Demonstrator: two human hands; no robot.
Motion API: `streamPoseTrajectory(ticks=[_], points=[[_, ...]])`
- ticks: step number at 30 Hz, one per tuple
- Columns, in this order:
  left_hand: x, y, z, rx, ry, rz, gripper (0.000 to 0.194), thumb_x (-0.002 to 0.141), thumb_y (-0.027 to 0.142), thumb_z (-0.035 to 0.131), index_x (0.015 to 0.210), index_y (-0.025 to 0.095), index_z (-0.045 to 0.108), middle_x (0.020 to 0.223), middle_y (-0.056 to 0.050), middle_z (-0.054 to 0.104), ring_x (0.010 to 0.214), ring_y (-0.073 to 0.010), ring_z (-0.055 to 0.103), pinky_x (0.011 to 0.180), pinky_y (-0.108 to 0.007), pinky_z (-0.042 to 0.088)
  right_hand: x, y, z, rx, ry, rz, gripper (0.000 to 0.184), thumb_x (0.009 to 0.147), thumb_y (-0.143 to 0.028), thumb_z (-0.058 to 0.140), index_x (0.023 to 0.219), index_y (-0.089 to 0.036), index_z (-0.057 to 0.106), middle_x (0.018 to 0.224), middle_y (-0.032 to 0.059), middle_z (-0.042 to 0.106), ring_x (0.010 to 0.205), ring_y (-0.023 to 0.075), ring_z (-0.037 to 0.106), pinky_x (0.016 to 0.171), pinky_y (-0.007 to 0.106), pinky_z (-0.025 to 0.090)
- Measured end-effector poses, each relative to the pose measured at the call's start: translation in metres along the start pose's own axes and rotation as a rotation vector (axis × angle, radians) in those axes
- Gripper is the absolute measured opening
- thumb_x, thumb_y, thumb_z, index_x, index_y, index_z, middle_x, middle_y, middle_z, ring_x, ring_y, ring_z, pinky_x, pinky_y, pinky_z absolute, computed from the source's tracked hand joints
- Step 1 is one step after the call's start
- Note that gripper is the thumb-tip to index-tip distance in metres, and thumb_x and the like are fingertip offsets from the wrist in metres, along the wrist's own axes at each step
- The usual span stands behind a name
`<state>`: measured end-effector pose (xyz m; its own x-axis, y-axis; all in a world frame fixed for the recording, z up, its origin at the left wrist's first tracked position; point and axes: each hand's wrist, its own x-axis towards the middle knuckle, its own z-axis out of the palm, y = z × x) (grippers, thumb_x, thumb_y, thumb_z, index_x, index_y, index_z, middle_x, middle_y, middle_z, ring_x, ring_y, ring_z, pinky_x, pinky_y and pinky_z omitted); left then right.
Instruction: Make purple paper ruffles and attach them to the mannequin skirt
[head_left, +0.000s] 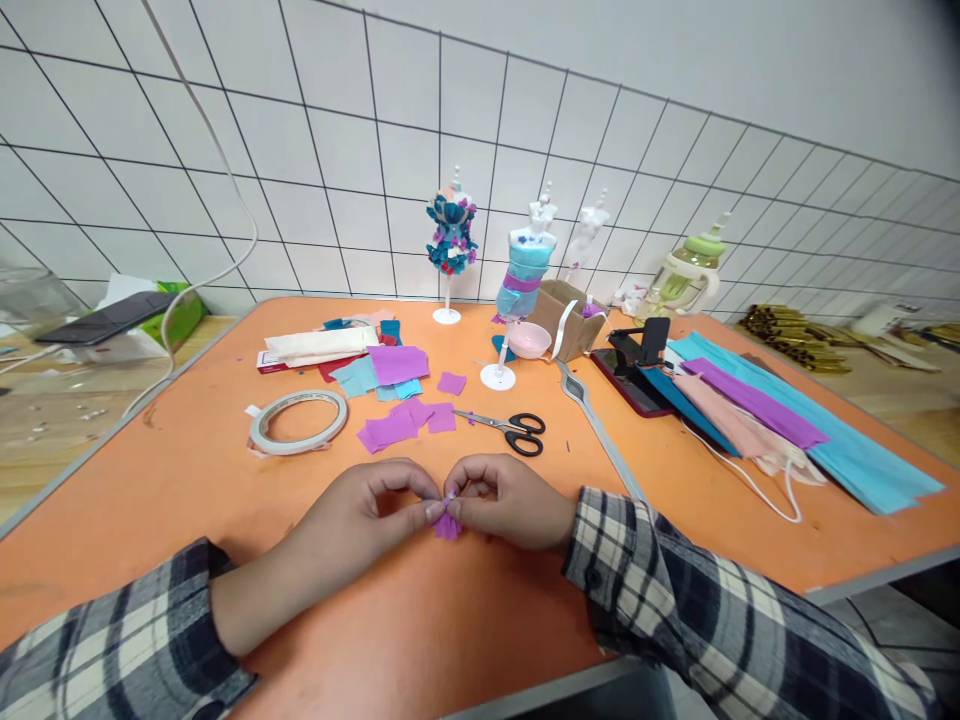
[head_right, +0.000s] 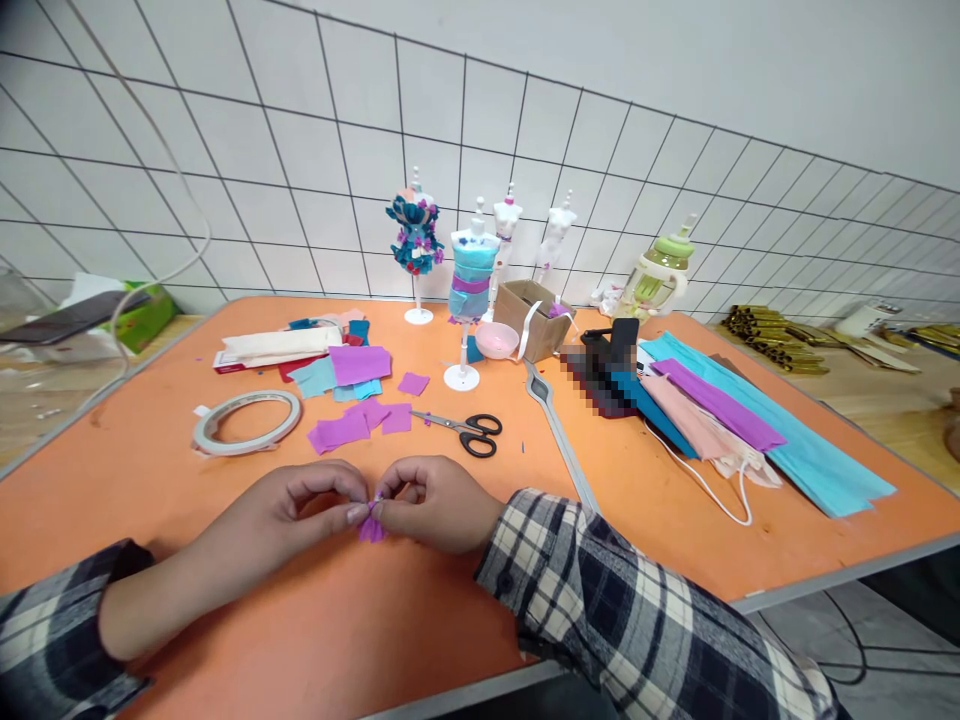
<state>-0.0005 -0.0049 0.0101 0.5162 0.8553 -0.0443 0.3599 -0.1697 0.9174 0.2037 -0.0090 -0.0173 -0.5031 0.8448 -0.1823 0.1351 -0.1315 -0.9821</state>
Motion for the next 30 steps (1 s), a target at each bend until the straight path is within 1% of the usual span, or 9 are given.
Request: streamPoseTrajectory(ticks=[3,5,8,11,15,19,24,27,30], points=[[0.002,-0.002,-0.001,-0.151,-0.068,-0.089,0.024,0.079,0.044,0.070,0.072,0.021,0.072,0.073,-0.002,0.072,0.073,-0.0193,0.064,0.071,-0.028,0.049,0.000,0.000,-0.001,0.024,-0.026,-0.036,0.034,0.073,-0.043,0.079,0.086,-0.017,0.062,0.063,-0.0038,0.061,0.049,0.0080,0.052,0.046,0.019,0.043],[0.003,-0.005,-0.002,-0.201,-0.074,-0.104,0.025,0.080,0.045,0.071,0.073,0.021,0.072,0.074,-0.001,0.072,0.074,-0.0186,0.063,0.071,-0.027,0.049,0.001,0.000,-0.001,0.033,0.000,-0.041,0.035,0.073,-0.045,0.079,0.086,-0.018,0.061,0.065,-0.0033,0.061,0.050,0.0080,0.052,0.045,0.019,0.045],[0.005,-0.008,-0.002,-0.296,-0.041,-0.077,0.026,0.080,0.047,0.073,0.086,0.021,0.072,0.084,-0.001,0.073,0.084,-0.0193,0.065,0.078,-0.028,0.050,0.002,0.000,-0.002,0.049,0.084,-0.024,0.033,0.075,-0.044,0.077,0.087,-0.018,0.060,0.062,-0.0058,0.057,0.046,0.0069,0.049,0.043,0.019,0.045],[0.005,-0.010,0.000,-0.395,-0.060,-0.121,0.033,0.076,0.045,0.080,0.097,0.021,0.070,0.093,-0.002,0.075,0.090,-0.0195,0.067,0.081,-0.028,0.051,0.002,-0.001,-0.002,0.100,0.106,-0.026,0.033,0.073,-0.043,0.077,0.087,-0.018,0.059,0.062,-0.0073,0.054,0.042,0.0060,0.049,0.039,0.018,0.044],[0.004,-0.013,0.002,-0.463,-0.013,-0.180,0.032,0.073,0.039,0.085,0.093,0.020,0.069,0.089,-0.001,0.075,0.087,-0.0177,0.069,0.082,-0.028,0.051,0.001,0.000,-0.001,0.139,0.074,-0.025,0.035,0.072,-0.042,0.078,0.090,-0.018,0.059,0.065,-0.0062,0.055,0.045,0.0074,0.052,0.038,0.019,0.047],[0.004,-0.016,0.001,-0.515,-0.006,-0.215,0.044,0.074,0.038,0.086,0.107,0.021,0.064,0.095,-0.004,0.078,0.094,-0.0200,0.071,0.089,-0.032,0.051,0.000,0.001,-0.001,0.118,0.069,-0.062,0.033,0.077,-0.040,0.073,0.100,-0.018,0.064,0.073,-0.0040,0.055,0.051,0.0070,0.049,0.040,0.019,0.049],[0.003,-0.015,-0.002,-0.483,0.015,-0.225,0.052,0.075,0.037,0.086,0.117,0.021,0.061,0.093,-0.004,0.078,0.094,-0.0221,0.071,0.089,-0.034,0.050,0.000,-0.003,-0.003,0.148,0.173,-0.049,0.039,0.077,-0.037,0.071,0.109,-0.020,0.058,0.085,-0.0009,0.058,0.057,0.0096,0.053,0.037,0.019,0.049],[0.001,-0.016,-0.001,-0.577,-0.022,-0.208,0.060,0.076,0.034,0.086,0.126,0.022,0.057,0.089,-0.001,0.078,0.089,-0.0184,0.071,0.084,-0.030,0.050,0.001,-0.003,-0.004,0.151,0.196,-0.083,0.038,0.076,-0.031,0.069,0.111,-0.022,0.056,0.088,-0.0014,0.059,0.055,0.0088,0.053,0.038,0.020,0.049],[-0.001,-0.018,0.001,-0.757,-0.126,-0.178,0.062,0.076,0.030,0.087,0.127,0.024,0.052,0.081,0.002,0.076,0.081,-0.0148,0.070,0.080,-0.027,0.050,0.001,-0.001,-0.001,0.136,0.127,-0.158,0.029,0.078,-0.030,0.069,0.104,-0.020,0.065,0.088,0.0007,0.062,0.057,0.0081,0.052,0.042,0.018,0.049]])
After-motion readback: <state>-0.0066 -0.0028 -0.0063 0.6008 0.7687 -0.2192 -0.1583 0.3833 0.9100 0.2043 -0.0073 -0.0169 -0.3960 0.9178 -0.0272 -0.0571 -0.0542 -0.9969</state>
